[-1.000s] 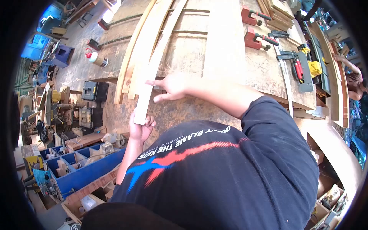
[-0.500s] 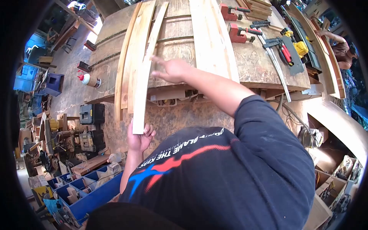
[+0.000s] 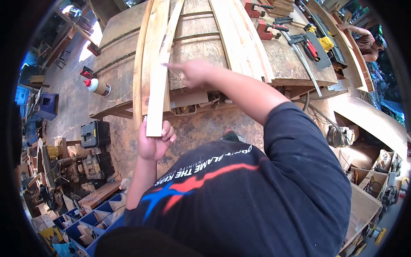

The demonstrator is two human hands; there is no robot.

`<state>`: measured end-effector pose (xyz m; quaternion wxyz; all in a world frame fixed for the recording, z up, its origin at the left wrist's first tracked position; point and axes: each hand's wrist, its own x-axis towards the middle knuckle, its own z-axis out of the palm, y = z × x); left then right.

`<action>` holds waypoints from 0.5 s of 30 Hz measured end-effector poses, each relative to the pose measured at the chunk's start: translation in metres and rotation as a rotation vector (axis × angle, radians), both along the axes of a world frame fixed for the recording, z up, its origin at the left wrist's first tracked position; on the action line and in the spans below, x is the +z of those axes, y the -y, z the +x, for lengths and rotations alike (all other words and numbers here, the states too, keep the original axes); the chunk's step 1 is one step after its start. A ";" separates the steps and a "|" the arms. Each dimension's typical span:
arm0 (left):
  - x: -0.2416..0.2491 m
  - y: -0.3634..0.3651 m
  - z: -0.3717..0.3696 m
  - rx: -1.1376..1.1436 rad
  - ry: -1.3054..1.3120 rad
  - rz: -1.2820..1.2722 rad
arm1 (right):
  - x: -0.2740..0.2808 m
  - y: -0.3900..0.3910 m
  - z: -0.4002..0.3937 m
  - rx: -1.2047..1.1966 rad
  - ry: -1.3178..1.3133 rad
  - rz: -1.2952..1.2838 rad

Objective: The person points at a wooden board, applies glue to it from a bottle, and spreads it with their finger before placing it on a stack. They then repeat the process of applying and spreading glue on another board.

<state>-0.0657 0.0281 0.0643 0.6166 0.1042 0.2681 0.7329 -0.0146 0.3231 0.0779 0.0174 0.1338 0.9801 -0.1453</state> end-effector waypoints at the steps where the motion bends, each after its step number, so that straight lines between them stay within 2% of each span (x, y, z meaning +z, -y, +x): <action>1: 0.000 0.001 0.001 -0.005 -0.016 -0.013 | 0.003 -0.003 -0.004 -0.116 0.106 -0.022; 2: -0.001 0.001 0.001 -0.011 -0.016 -0.010 | -0.003 -0.023 -0.014 -0.185 0.171 0.031; 5: 0.006 -0.005 -0.002 -0.001 -0.005 -0.015 | 0.017 -0.025 -0.016 -0.177 -0.010 0.043; 6: 0.016 -0.007 0.000 0.021 0.018 -0.029 | 0.015 -0.020 -0.011 0.066 -0.192 0.119; 9: 0.021 -0.005 0.000 0.052 0.039 -0.023 | 0.027 -0.015 -0.017 0.245 0.069 0.054; 10: 0.022 -0.005 0.000 0.057 0.035 -0.010 | 0.044 -0.013 -0.023 0.095 0.154 0.010; 13: 0.028 -0.005 0.000 0.075 0.039 -0.036 | 0.044 -0.043 -0.048 -0.076 0.193 0.114; 15: 0.034 -0.006 -0.002 0.094 0.039 -0.023 | 0.047 -0.047 -0.049 0.096 0.009 0.089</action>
